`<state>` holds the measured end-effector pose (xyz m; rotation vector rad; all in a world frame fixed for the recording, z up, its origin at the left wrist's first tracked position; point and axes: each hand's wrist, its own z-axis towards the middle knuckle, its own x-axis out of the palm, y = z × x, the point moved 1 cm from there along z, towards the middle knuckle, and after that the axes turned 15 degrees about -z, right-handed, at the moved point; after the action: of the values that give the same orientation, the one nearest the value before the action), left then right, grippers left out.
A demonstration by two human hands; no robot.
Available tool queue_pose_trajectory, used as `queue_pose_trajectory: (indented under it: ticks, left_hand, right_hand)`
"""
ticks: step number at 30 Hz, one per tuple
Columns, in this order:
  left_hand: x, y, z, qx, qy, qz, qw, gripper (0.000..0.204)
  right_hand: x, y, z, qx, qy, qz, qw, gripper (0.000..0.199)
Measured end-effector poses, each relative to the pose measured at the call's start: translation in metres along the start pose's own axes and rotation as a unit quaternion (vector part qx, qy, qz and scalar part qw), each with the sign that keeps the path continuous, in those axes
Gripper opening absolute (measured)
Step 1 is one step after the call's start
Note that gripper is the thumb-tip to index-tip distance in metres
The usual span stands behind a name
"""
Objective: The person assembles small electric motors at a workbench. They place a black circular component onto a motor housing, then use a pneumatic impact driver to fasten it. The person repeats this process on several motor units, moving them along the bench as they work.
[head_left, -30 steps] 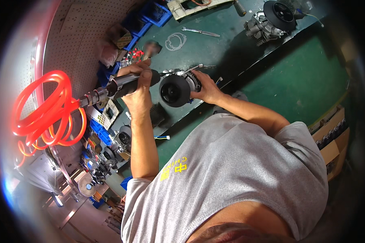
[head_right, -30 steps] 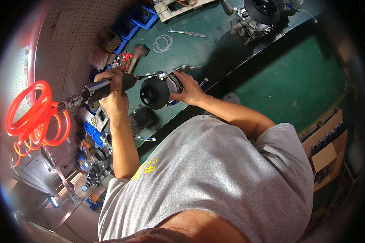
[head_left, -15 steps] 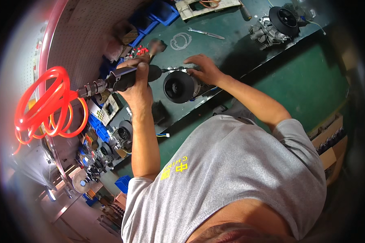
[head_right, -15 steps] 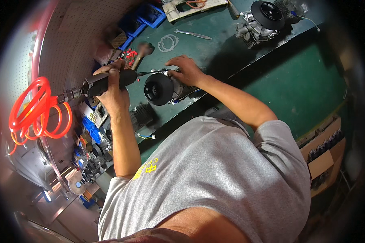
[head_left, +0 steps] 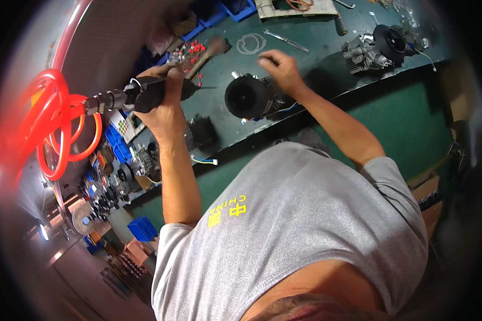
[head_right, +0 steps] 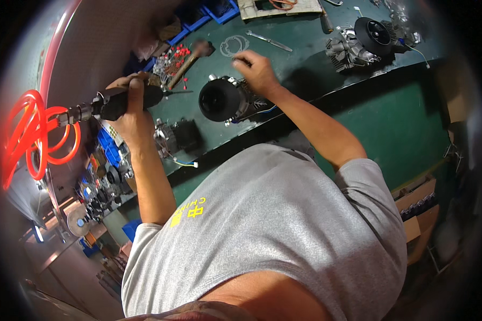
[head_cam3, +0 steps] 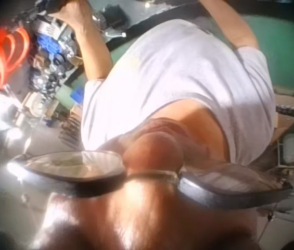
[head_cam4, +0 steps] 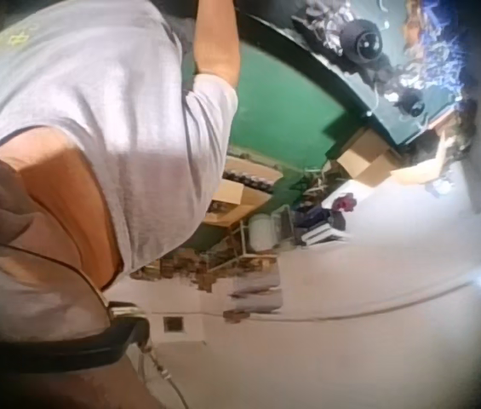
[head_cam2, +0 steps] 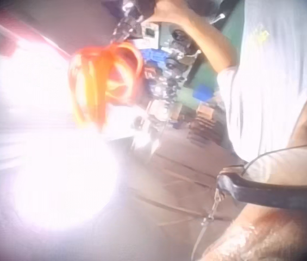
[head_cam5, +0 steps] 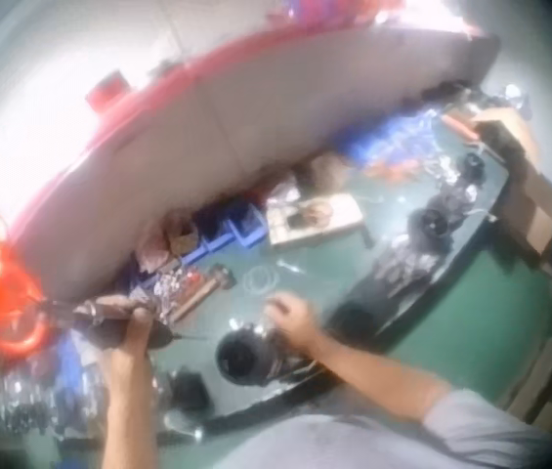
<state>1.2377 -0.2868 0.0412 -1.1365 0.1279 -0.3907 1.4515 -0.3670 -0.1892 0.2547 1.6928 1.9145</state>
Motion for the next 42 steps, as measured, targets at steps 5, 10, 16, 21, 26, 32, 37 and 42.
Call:
queue_pose_trajectory:
  ticks: [5, 10, 16, 21, 26, 32, 37, 42]
  left_hand:
    - [-0.030, -0.003, -0.059, -0.057, -0.029, -0.053, 0.997, 0.020]
    - [-0.043, 0.007, -0.097, -0.061, -0.044, -0.121, 0.990, 0.021]
    - [-0.046, 0.015, -0.113, -0.042, -0.046, -0.157, 0.986, 0.021]
    - [-0.048, 0.019, -0.120, -0.019, -0.045, -0.159, 0.986, 0.021]
    - [-0.048, 0.020, -0.122, -0.021, -0.047, -0.153, 0.987, 0.020]
    - [-0.032, 0.006, -0.116, -0.067, 0.064, -0.118, 0.989, 0.025]
    - [-0.020, 0.015, -0.108, -0.100, 0.145, -0.131, 0.976, 0.029]
    - [-0.015, 0.010, -0.102, -0.087, 0.134, -0.131, 0.978, 0.030]
  right_hand:
    - [-0.015, -0.013, -0.045, 0.111, -0.093, -0.004, 0.989, 0.017]
    - [-0.014, -0.028, -0.101, 0.053, -0.075, -0.131, 0.987, 0.019]
    - [0.012, -0.004, -0.105, 0.053, -0.021, -0.143, 0.988, 0.065]
    - [0.030, -0.020, -0.104, 0.056, -0.013, -0.176, 0.983, 0.084]
    - [0.029, -0.019, -0.105, 0.047, -0.005, -0.198, 0.979, 0.086]
    - [0.027, -0.011, -0.103, 0.055, 0.003, -0.239, 0.969, 0.085]
    - [0.024, -0.004, -0.100, 0.061, 0.010, -0.253, 0.965, 0.085]
    - [0.025, -0.001, -0.100, 0.076, 0.004, -0.243, 0.967, 0.086]
